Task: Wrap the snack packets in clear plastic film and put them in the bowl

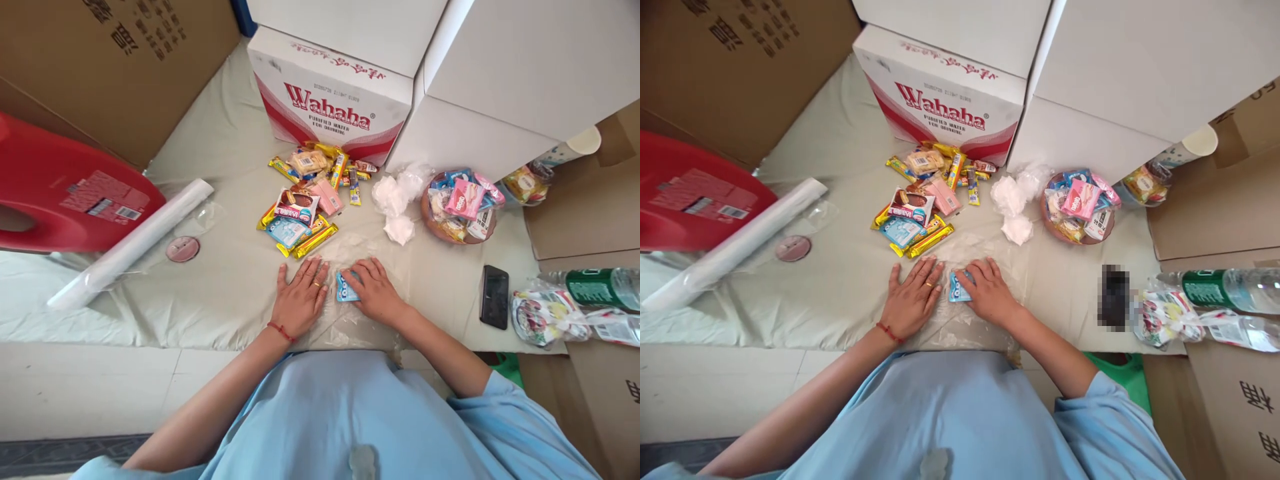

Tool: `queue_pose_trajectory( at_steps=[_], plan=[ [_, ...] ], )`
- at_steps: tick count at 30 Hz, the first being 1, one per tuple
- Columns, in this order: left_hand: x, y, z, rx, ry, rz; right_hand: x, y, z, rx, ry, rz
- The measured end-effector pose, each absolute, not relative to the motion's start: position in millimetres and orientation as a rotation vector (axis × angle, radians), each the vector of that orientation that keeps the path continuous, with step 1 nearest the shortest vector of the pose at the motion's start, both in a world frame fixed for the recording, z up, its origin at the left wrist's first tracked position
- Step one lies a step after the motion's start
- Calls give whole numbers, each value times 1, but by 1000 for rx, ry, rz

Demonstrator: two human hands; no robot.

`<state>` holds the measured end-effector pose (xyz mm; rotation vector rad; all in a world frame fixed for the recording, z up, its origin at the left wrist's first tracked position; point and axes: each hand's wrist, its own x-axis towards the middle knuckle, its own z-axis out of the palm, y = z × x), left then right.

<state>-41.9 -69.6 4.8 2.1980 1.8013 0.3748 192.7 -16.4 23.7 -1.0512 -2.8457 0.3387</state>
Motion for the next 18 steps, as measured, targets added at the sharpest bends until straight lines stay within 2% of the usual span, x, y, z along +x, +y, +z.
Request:
queue_pose_trajectory(
  at_steps=[11, 15, 18],
  plan=[
    [-89, -69, -2, 2248, 1645, 685, 198, -30, 38, -1065, -2730, 499],
    [-102, -74, -1, 2382, 1573, 632, 234, -56, 50, -982, -2544, 724],
    [-113, -78, 1, 2440, 1362, 473, 258, -91, 42, -985, -2529, 760]
  ],
)
